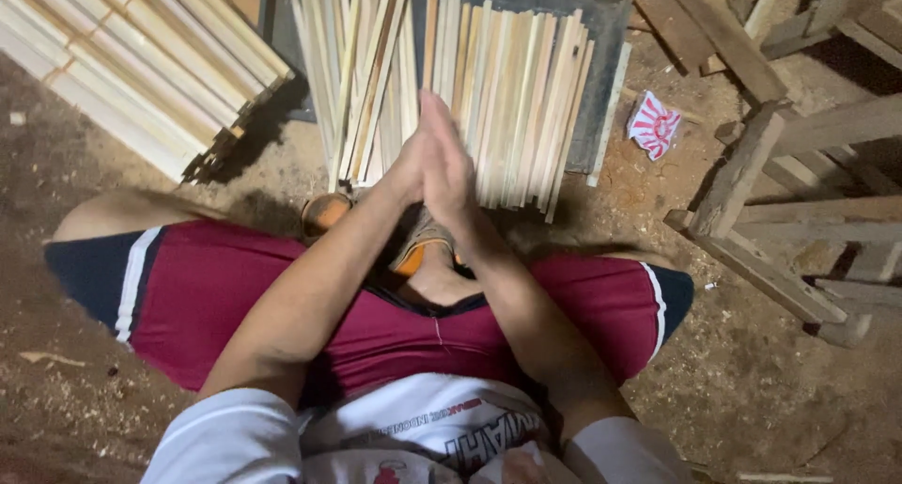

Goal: The person sits cross-legged on the floor and repeatedly picks up thin wooden sticks from a tray, inspects them by hand, and places them into a growing stack to the left. The process continues throughout the clip with no tools used.

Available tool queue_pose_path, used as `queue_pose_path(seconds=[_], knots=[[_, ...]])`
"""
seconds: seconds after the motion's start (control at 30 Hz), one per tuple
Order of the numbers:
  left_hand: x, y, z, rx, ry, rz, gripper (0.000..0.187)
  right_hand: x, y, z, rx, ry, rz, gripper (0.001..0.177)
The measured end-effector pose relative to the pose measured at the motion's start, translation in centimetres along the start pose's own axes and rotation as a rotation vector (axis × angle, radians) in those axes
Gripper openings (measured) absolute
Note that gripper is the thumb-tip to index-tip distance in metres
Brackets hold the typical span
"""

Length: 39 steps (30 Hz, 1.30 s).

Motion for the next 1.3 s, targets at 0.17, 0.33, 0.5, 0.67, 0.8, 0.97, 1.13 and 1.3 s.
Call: queue_pose_path(seconds=[0.17,0.33,0.5,0.67,0.8,0.97,1.13,1.3], knots=[[-1.2,-0.6,1.0,-0.221,0.051,-0.690,0.067,-1.3,-5.4,1.9,-0.437,0.052,-0.293,0.047],[-10.0,1.3,3.0,-0.054,-0.265,-0.130,0.046,-7.9,-19.0,0.1,0.421,0.248,-0.989,0.077],[-17.3,13.7,6.3,-0.149,-0.663,0.794,0.032,-7.8,-17.0,-2.5,0.464,0.078,-0.813,0.045],[-16.4,11.0,2.6,-0.298,-0.542,0.781,0.042,-7.2,-16.4,-2.5,0.378,0.045,-0.719,0.032],[-15.5,9.2,0.5,-0.352,-0.473,0.799,0.028,-7.0,-16.1,-2.9,0.473,0.046,-0.662,0.033],[-16.4,13.5,4.4,-0.266,-0.502,0.660,0.017,-6.3,-14.0,-2.8,0.520,0.032,-0.646,0.028],[-16.3,10.7,3.7,-0.189,-0.538,0.140,0.018,-4.2,-10.8,-3.1,0.539,0.026,-0.525,0.028],[-15.0,8.4,1.5,-0.320,-0.535,0.370,0.050,-3.8,-11.9,-4.0,0.553,0.082,-0.537,0.023]])
Point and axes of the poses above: each hand's wrist, its own z-axis towards the middle knuckle, its own x-axis out of the palm, y = z × x, the point moved 9 cm from there along z, towards the middle knuckle, and after that the axes turned 10 degrees about -y, right-handed, at the moved point
